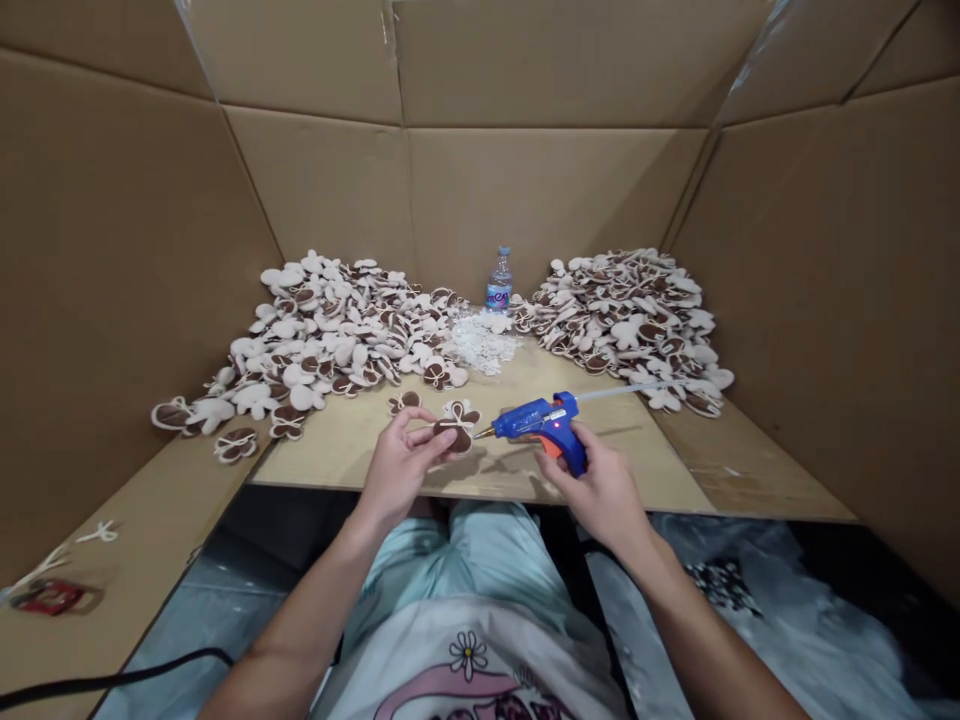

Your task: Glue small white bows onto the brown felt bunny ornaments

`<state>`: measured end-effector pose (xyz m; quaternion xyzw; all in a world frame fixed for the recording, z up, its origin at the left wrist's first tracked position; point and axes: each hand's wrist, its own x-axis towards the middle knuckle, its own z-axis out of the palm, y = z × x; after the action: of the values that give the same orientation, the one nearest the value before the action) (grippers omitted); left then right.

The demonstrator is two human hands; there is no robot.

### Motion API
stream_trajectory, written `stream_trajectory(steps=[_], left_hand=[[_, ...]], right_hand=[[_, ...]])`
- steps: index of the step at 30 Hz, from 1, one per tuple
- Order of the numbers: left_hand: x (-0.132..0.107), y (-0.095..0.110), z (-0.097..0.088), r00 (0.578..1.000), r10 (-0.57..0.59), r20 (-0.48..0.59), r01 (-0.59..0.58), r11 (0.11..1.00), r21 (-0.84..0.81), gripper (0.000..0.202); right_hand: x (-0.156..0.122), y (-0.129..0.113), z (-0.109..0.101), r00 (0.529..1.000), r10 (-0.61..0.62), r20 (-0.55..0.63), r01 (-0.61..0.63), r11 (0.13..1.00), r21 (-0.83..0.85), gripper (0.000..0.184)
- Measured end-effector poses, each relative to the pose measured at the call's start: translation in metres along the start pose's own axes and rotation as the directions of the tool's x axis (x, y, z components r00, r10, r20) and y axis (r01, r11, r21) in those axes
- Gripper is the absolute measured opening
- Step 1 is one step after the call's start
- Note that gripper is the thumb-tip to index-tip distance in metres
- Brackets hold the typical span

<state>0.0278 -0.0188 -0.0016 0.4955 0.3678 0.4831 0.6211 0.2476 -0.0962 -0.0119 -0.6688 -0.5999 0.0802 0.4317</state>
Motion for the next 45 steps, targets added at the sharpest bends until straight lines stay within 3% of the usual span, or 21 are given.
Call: stream_trajectory(steps=[7, 15, 45], left_hand=[[-0.007, 0.001, 0.007, 0.999, 0.039, -0.038, -0.044, 0.991, -0.124, 0.036], [-0.012, 0.001, 0.009, 0.995, 0.079, -0.056, -0.082, 0.994, -0.07, 0.026], [-0.017, 0.004, 0.011, 0.995, 0.082, -0.051, -0.088, 0.988, -0.129, 0.026]], right_hand=[[-0.004, -0.006, 0.001, 0.999, -0.038, -0.018, 0.039, 0.999, 0.031, 0.023], [-0.007, -0.004, 0.005, 0.996, -0.065, -0.066, 0.067, 0.998, 0.018, 0.028], [-0.009, -0.007, 0.004, 0.969, -0.188, -0.158, 0.175, 0.98, -0.095, 0.026]])
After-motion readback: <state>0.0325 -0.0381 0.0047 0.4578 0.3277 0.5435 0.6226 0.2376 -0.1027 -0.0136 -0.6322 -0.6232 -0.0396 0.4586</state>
